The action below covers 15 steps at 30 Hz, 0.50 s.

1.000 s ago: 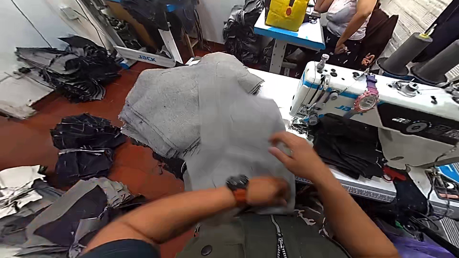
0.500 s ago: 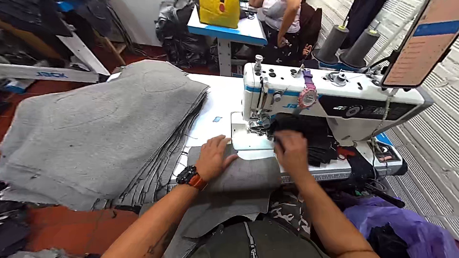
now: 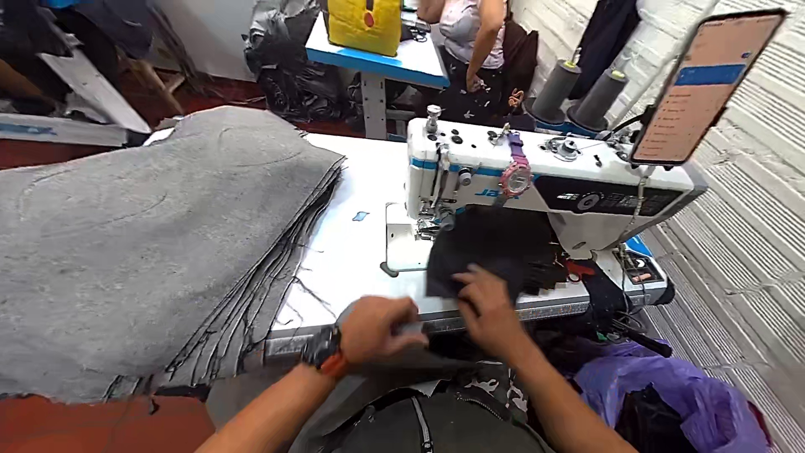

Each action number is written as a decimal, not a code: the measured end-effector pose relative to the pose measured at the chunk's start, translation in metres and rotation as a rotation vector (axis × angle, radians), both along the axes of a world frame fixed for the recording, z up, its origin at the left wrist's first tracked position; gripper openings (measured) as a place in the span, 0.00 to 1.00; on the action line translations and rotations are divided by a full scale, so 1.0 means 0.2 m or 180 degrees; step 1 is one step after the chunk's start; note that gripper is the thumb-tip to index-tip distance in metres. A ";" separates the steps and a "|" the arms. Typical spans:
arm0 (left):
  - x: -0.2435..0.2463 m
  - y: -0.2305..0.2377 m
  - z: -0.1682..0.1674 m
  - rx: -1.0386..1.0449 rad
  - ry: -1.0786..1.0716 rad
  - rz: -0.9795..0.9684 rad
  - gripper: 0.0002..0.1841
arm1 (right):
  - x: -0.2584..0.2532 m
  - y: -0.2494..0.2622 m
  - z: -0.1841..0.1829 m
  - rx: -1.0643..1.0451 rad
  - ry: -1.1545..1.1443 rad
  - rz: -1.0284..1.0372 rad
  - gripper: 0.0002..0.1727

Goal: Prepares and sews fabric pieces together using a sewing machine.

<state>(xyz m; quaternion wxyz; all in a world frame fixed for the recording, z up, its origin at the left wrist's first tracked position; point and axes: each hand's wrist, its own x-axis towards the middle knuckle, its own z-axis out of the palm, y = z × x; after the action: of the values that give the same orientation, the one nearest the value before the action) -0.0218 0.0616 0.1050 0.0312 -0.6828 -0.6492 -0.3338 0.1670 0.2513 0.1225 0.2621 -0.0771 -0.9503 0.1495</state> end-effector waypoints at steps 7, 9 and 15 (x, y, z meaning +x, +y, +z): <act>0.07 -0.16 -0.01 -0.0068 0.0139 0.1440 0.17 | -0.10 -0.29 -0.11 -0.0521 -0.0824 0.1825 0.13; 0.00 -0.19 -0.04 -0.0500 0.0121 0.1548 0.18 | -0.12 -0.24 -0.08 -0.0825 -0.0870 0.2123 0.15; 0.03 -0.20 -0.07 -0.0479 0.0281 0.1856 0.24 | -0.18 -0.02 -0.02 -0.1379 -0.0744 -0.0767 0.26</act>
<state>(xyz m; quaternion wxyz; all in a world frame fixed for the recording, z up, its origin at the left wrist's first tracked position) -0.0153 0.0212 0.0907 0.1032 -0.4819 -0.8387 -0.2318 0.1319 0.2481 0.1192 0.1440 -0.2607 -0.9039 0.3070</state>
